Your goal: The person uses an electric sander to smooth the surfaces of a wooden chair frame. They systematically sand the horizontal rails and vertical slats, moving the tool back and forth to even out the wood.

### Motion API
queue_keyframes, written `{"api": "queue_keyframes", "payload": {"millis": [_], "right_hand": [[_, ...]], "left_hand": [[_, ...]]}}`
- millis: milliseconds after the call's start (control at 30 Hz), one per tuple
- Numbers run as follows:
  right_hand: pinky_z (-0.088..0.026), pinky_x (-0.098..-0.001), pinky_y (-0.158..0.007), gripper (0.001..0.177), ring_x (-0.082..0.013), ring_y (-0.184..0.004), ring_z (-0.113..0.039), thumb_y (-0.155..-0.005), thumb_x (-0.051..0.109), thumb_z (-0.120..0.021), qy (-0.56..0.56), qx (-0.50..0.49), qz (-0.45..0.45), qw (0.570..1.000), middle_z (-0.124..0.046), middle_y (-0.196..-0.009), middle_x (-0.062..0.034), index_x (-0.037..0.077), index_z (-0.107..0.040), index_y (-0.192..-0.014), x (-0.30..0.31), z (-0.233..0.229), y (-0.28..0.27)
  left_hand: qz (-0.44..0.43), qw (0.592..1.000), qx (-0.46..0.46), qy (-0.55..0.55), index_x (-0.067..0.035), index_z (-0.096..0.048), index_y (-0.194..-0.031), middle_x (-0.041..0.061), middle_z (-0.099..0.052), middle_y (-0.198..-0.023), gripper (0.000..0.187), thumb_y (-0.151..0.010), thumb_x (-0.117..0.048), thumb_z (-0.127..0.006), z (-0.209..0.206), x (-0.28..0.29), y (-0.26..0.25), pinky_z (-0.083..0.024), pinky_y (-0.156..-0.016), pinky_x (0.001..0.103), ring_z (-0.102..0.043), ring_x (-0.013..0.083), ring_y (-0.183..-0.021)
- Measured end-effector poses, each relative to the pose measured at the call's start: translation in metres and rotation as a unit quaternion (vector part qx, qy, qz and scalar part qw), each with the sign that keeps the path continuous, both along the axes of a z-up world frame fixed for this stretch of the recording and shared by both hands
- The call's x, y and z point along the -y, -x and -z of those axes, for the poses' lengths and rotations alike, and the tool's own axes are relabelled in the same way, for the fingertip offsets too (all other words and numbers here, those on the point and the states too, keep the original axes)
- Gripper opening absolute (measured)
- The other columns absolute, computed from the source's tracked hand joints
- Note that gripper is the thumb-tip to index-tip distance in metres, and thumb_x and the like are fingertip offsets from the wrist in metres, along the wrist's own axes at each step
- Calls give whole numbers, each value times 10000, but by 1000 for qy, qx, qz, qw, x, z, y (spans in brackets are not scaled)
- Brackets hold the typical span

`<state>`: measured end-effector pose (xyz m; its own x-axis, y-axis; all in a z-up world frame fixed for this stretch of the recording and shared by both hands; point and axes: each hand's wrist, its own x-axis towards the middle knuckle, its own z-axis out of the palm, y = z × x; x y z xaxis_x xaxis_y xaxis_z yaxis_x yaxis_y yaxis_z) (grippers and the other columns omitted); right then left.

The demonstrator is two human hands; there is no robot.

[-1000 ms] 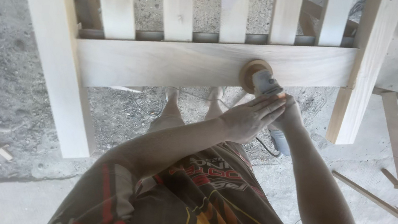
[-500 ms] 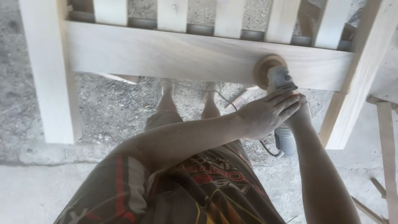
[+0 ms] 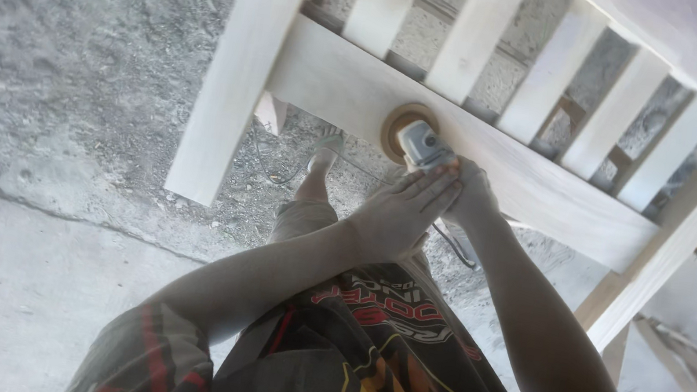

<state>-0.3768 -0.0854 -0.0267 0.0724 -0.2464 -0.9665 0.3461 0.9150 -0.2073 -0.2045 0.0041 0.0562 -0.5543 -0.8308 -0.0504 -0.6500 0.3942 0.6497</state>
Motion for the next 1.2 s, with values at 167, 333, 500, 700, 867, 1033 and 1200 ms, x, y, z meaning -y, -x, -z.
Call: {"api": "queue_keyframes", "payload": {"millis": [167,333,500,700,867,1033,1200], "right_hand": [[-640,-266,-746,356,-174,-790,-717,-1031,217,-464,3,8,-107,994,-714,-975,-161,-66,-647,-1146,26,-7,-92],[-592,-239,-648,208,-106,-774,-696,-961,195,-538,249,-190,-580,752,-705,-947,-85,68,-653,-1080,47,-5,-125],[-570,-227,-570,326,-105,-661,-610,-1062,300,-450,-27,-70,-33,997,-652,-902,-94,24,-622,-1045,51,1,-78],[-597,-248,-620,331,-142,-693,-648,-1062,255,-417,-31,-105,25,994,-649,-908,-132,-30,-584,-1046,32,15,47],[-628,-286,-690,346,-140,-771,-692,-1032,254,-441,45,-123,-95,987,-693,-927,-117,-28,-633,-1092,7,38,150],[-624,-318,-793,314,-195,-855,-735,-917,362,-685,174,-354,-676,622,-763,-961,-53,120,-705,-1117,-15,56,250],[-614,-326,-838,312,-195,-897,-733,-948,376,-668,173,-385,-747,513,-759,-993,-48,141,-691,-1152,-22,83,335]], "left_hand": [[-61,998,25,10,117,-160,-1564,317,-139,-1645,722,-987,-220,-433,-7,4,-68,-154,-1270,460,-138,385,-1544],[-101,995,-3,9,73,-129,-1598,255,-138,-1687,688,-1079,-268,-427,-8,21,-106,-149,-1333,443,-141,326,-1596],[30,998,46,10,81,-139,-1568,277,-129,-1652,748,-970,-177,-506,-7,45,-71,-138,-1267,431,-117,353,-1540],[126,992,-4,-7,98,-170,-1561,284,-161,-1645,840,-926,-207,-629,4,60,24,-121,-1304,434,-139,363,-1565],[200,980,3,-8,82,-177,-1550,290,-180,-1631,855,-908,-238,-643,20,66,109,-130,-1293,455,-161,360,-1557],[251,968,0,15,84,-190,-1549,302,-184,-1622,826,-927,-252,-618,38,69,194,-152,-1279,468,-173,363,-1540],[306,950,35,46,84,-216,-1549,297,-170,-1627,758,-973,-277,-552,51,82,275,-147,-1287,466,-163,354,-1541]]}}
